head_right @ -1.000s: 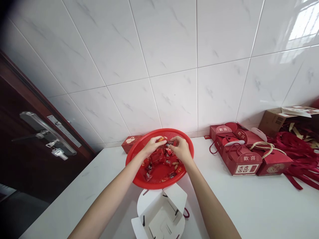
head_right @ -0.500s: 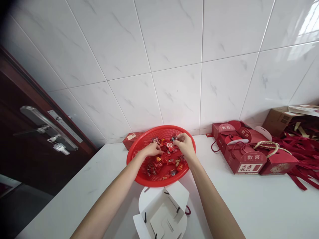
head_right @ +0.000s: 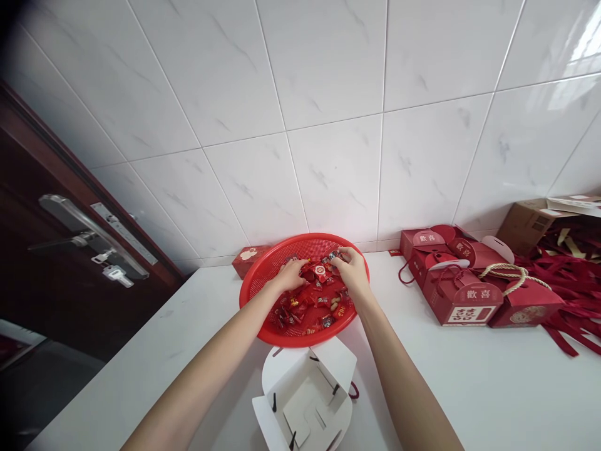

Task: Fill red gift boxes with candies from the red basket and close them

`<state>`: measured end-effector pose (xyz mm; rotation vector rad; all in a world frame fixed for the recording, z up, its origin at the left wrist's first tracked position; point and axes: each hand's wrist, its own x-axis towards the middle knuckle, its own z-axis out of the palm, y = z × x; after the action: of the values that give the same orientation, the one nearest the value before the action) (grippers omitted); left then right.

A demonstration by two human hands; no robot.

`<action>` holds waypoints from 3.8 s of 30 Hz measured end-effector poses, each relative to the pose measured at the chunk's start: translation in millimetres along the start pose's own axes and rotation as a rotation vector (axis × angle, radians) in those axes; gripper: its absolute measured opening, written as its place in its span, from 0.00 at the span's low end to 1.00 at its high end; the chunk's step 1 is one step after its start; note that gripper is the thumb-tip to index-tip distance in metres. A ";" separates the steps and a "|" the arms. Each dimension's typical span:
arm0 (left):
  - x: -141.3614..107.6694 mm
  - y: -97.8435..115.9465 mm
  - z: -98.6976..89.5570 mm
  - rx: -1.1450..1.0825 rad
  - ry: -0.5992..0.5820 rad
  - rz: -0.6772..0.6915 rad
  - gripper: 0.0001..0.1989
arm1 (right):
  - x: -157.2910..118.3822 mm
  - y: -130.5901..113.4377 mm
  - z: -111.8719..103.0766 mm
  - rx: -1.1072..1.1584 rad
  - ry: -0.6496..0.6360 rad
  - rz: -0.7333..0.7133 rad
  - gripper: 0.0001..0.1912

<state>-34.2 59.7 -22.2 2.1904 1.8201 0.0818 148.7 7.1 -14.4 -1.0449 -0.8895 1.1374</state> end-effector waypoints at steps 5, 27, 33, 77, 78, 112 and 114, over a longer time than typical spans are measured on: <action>3.7 6.8 1.1 0.048 -0.027 0.001 0.37 | 1.6 0.2 0.1 0.043 -0.003 0.013 0.17; 4.2 -19.5 -17.3 -0.059 0.159 -0.295 0.10 | -1.6 -3.1 -0.2 0.048 -0.020 -0.020 0.14; 5.6 -22.7 -11.3 -0.044 -0.040 -0.298 0.24 | -1.2 -2.9 -0.8 0.039 -0.020 -0.007 0.15; -10.5 28.5 2.5 0.038 -0.128 0.368 0.13 | 0.3 -4.1 -0.7 0.047 -0.045 -0.032 0.14; -10.8 27.8 0.8 0.050 -0.107 0.356 0.13 | -0.3 -4.4 -0.7 0.047 -0.048 -0.028 0.14; -4.2 24.8 -0.6 0.217 -0.311 0.256 0.43 | 3.6 -3.9 -0.8 0.056 -0.047 0.016 0.15; -3.8 25.4 1.6 0.201 -0.292 0.252 0.44 | 3.1 -4.4 -1.1 0.050 -0.044 0.017 0.15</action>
<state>-10.5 51.7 -16.7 2.4087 1.4441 -0.3645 151.5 9.5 -10.4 -0.9914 -0.8846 1.1947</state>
